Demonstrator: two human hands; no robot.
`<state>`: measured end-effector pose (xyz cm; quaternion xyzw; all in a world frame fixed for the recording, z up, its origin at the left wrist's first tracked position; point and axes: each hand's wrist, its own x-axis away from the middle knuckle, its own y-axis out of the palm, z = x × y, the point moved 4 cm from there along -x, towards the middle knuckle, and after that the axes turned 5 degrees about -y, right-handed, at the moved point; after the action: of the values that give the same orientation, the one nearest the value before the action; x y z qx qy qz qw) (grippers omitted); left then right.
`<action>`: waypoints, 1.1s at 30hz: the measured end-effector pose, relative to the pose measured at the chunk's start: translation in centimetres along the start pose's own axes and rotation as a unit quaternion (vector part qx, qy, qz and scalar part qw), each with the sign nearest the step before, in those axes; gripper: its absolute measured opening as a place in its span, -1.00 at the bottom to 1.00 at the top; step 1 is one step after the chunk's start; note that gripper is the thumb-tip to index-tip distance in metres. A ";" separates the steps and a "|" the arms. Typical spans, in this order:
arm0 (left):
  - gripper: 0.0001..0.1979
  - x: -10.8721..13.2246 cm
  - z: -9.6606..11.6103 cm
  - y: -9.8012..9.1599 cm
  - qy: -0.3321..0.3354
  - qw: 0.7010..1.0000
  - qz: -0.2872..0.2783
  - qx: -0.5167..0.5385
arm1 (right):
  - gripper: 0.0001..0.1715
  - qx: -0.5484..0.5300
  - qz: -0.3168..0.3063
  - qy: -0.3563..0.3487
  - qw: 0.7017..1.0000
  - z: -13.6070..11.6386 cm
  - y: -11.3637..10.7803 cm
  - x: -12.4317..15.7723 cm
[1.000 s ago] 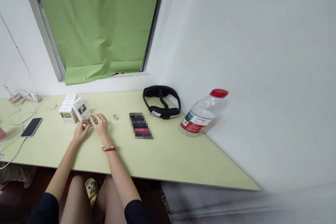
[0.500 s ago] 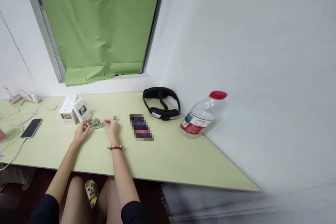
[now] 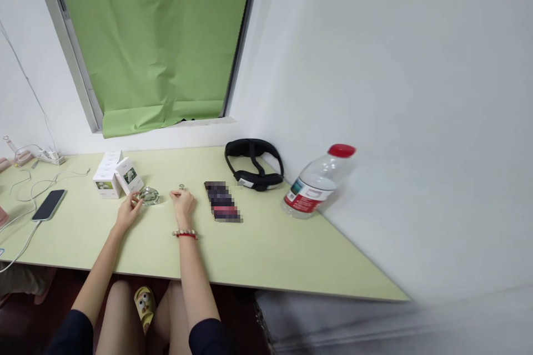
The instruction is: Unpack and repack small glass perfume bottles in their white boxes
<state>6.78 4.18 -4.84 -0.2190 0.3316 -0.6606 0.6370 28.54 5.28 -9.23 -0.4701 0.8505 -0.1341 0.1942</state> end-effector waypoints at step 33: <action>-0.60 -0.5 -0.6 0.1 0.003 1.000 -0.008 0.022 | -0.55 -0.099 0.157 -0.077 0.980 0.9 0.5 -1.2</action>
<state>6.45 4.78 -5.25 -0.2059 0.3169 -0.6735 0.6352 29.11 6.51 -10.04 -0.3563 0.9054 0.0192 0.2302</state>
